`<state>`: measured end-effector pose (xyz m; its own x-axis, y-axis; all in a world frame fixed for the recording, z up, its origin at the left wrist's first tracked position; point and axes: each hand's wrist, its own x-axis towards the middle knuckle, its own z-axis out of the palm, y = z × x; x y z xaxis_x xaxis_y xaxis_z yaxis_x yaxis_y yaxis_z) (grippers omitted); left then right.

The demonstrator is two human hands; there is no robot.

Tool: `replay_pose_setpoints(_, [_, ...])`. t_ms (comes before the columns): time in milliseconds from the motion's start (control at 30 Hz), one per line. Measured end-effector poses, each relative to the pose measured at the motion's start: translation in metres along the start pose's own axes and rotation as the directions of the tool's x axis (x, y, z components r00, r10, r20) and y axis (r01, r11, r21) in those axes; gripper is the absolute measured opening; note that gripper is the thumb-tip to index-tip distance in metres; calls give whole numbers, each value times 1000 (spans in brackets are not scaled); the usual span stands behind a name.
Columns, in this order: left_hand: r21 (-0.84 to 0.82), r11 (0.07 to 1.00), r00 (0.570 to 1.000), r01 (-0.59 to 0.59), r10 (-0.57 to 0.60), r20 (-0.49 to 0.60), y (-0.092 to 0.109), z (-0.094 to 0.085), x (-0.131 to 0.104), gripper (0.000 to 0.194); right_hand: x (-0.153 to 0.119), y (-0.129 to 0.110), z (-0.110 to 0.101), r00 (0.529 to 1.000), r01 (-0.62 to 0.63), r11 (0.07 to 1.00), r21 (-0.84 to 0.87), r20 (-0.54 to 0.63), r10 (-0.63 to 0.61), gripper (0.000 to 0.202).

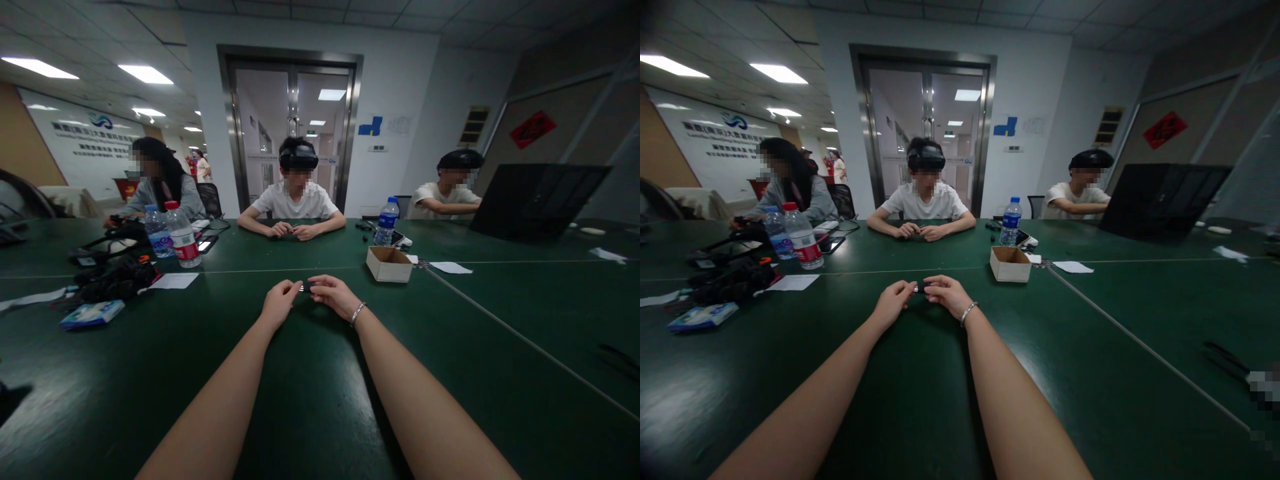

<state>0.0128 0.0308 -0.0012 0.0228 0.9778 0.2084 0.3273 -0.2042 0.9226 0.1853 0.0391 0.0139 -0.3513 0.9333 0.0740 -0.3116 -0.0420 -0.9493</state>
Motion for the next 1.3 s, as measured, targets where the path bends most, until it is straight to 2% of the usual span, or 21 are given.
replay_pose_setpoints(200, [-133, 987, 995, -91, 94, 21, 5, 1, -3, 34, 2, 1, 0, 998, -34, 999, 10, -45, 34, 17])
replay_pose_setpoints(300, [-139, 982, 991, -127, 131, 24, 5, 1, -3, 34, 3, 2, -1, 998, -35, 999, 15, -46, 36, 17])
replay_pose_setpoints(567, [-125, 992, 1000, -24, 25, 7, 1, -1, 1, 37, 5, 6, -4, 1000, -1, 1000, -25, -13, 1, 36])
replay_pose_setpoints(733, [-37, 998, 999, 42, -41, 25, -5, -3, 5, 46, 6, 8, -5, 999, 47, 995, -91, 22, -46, 40])
replay_pose_setpoints(933, [12, 999, 998, 50, -50, 24, -4, -3, 3, 55, 6, 7, -6, 997, 47, 995, -91, 63, -42, 42])
replay_pose_setpoints(1300, [52, 998, 999, 28, -29, 32, 0, -3, 0, 53, 7, 7, -6, 997, 41, 995, -94, 66, -35, 42])
